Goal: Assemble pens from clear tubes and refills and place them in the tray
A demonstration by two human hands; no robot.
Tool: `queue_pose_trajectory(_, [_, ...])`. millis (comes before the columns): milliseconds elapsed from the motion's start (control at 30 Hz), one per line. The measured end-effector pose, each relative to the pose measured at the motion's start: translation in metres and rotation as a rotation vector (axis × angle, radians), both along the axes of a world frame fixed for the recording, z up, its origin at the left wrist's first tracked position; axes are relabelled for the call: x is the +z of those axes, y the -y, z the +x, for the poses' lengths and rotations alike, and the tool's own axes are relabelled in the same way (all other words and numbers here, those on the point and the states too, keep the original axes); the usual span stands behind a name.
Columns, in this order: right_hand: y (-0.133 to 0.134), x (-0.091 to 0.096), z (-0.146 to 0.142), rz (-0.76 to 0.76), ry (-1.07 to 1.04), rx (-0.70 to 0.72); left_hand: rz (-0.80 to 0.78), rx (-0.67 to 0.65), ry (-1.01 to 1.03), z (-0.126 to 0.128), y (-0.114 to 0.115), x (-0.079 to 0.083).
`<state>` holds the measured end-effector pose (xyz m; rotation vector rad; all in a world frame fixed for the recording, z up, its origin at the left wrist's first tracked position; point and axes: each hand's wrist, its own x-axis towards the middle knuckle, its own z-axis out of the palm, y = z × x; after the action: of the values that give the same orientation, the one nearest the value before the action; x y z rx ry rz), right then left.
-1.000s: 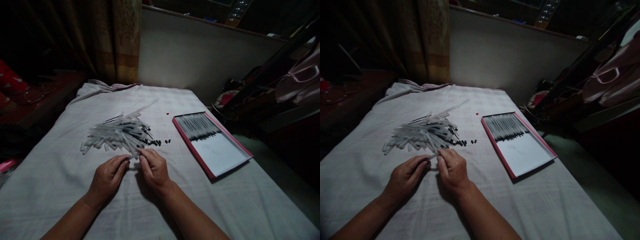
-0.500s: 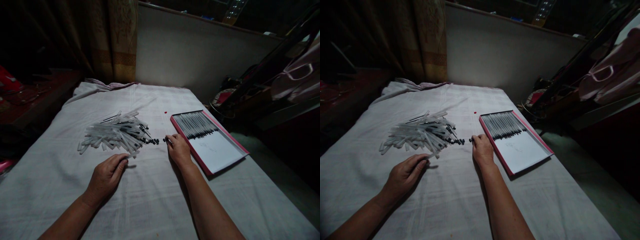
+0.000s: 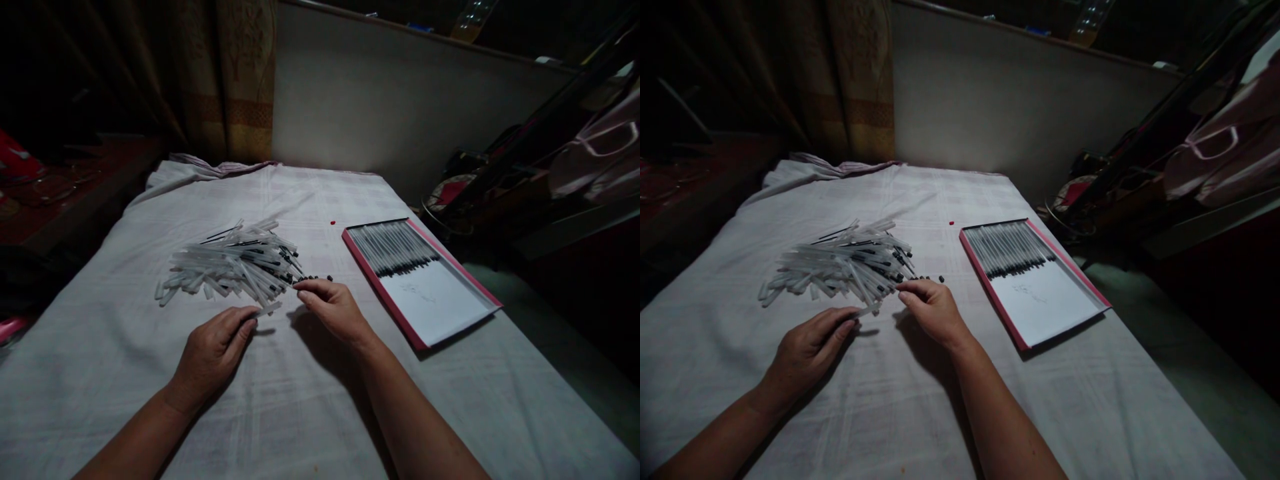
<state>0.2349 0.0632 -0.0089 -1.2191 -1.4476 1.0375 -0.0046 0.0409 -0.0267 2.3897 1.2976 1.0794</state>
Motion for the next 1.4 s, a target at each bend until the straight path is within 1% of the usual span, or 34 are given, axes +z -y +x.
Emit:
queue_pose_trajectory(133, [0.006, 0.006, -0.009, 0.066, 0.073, 0.095, 0.006, -0.010, -0.009, 0.000, -0.001, 0.001])
queue_pose_trajectory(367, [0.010, 0.004, -0.016, 0.126, 0.132, 0.144, -0.014, -0.026, -0.019, 0.002, 0.000, 0.002])
queue_pose_trajectory(600, [0.012, 0.003, -0.017, 0.270, 0.240, 0.146, 0.017, -0.046, -0.035, 0.000, 0.000, 0.000])
queue_pose_trajectory(700, [0.012, 0.000, -0.017, 0.272, 0.300, 0.144, 0.018, -0.057, -0.035, 0.000, 0.000, 0.001])
queue_pose_trajectory(867, [0.012, -0.006, -0.017, 0.253, 0.480, 0.110, 0.017, -0.080, -0.043, 0.001, 0.002, 0.003])
queue_pose_trajectory(933, [0.013, -0.007, -0.017, 0.221, 0.465, 0.126, 0.002, -0.078, -0.046, 0.001, 0.002, 0.003])
queue_pose_trajectory(1067, [0.016, -0.002, -0.016, 0.119, 0.279, 0.173, 0.011, -0.059, -0.038, 0.001, 0.000, 0.003])
queue_pose_trajectory(1133, [0.016, 0.000, -0.016, 0.109, 0.234, 0.183, 0.016, -0.051, -0.038, 0.001, 0.000, 0.003])
queue_pose_trajectory(1300, [0.015, -0.002, -0.016, 0.120, 0.276, 0.133, -0.024, -0.047, -0.045, 0.002, 0.000, 0.004])
queue_pose_trajectory(1400, [0.015, -0.004, -0.015, 0.106, 0.259, 0.154, -0.041, -0.047, -0.047, 0.002, 0.001, 0.004])
